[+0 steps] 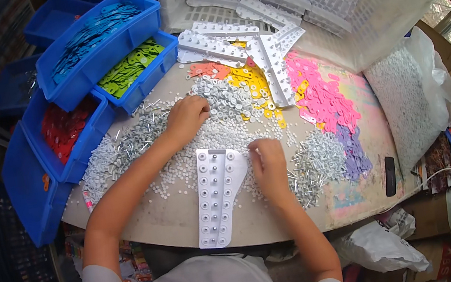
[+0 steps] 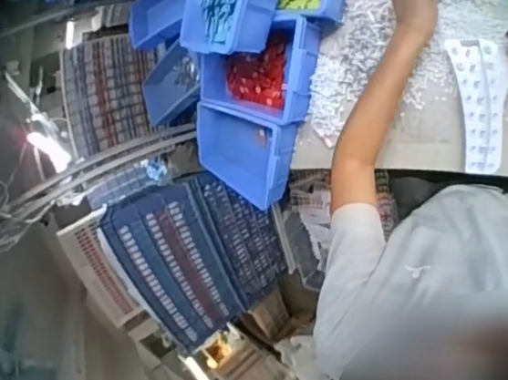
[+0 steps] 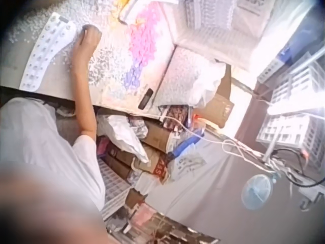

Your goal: Assembling a toy xylophone by attaching colored keys and white plastic components to a base.

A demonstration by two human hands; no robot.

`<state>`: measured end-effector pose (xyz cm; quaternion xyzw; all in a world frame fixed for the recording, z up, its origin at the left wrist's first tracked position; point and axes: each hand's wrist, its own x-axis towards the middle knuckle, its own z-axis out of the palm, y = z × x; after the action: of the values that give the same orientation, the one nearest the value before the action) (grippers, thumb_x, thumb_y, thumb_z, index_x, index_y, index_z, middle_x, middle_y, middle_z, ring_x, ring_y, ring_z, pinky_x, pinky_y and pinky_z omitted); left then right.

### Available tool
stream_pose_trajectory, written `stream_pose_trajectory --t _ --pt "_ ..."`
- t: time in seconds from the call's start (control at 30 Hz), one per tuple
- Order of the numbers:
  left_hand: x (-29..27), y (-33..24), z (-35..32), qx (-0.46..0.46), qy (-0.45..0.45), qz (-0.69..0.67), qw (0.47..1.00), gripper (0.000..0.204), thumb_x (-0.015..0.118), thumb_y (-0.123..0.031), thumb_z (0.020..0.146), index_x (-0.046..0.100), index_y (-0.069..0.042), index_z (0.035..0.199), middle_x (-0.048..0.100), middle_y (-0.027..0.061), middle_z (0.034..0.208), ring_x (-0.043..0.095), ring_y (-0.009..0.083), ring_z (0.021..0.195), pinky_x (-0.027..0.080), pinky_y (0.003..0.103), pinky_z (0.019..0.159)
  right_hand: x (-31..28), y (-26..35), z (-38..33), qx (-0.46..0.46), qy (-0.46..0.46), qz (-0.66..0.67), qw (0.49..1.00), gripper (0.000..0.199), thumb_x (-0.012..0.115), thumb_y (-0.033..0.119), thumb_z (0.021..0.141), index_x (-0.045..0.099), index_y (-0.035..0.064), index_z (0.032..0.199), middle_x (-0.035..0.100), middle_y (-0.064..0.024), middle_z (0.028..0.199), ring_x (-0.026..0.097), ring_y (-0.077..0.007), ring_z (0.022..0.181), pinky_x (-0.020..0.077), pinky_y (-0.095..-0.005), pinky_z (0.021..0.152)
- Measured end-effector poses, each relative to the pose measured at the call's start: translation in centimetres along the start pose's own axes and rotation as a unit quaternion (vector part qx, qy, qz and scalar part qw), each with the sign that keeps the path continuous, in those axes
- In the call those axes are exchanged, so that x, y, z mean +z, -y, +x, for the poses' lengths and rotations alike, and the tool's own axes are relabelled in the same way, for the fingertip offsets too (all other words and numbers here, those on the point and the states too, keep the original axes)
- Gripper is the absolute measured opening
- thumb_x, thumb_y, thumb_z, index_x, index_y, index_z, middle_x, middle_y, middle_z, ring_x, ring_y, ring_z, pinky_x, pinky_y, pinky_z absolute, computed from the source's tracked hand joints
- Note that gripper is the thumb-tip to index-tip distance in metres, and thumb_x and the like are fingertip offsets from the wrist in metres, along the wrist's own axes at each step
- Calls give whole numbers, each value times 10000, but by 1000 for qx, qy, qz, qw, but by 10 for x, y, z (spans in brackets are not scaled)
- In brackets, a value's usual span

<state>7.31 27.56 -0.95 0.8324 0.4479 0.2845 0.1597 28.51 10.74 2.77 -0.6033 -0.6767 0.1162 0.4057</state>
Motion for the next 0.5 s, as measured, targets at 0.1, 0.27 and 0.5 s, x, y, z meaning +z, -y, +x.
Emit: stream_pose_trajectory --t 0.1,0.27,0.5 --pt "-1 2 1 -15 4 3 1000 108 754 -125 857 670 -59 872 683 101 901 666 312 976 534 454 857 -4 -27 21 -13 63 -39 997 95 660 -12 917 664 17 1008 666 -182 992 607 -380 974 475 -464 882" --pt "-15 -19 -13 2 -34 -28 999 114 748 -114 883 665 -45 921 693 113 904 669 313 925 532 444 835 10 -52 59 6 32 -103 994 93 696 88 947 699 1 980 703 -172 972 643 -347 965 506 -427 853" --pt "-72 -64 -91 -108 74 -257 957 151 792 -138 889 748 -51 1005 722 77 951 646 238 883 518 384 831 28 -69 81 39 40 -149 987 124 732 111 931 684 -3 942 692 -165 887 641 -335 866 519 -448 794"
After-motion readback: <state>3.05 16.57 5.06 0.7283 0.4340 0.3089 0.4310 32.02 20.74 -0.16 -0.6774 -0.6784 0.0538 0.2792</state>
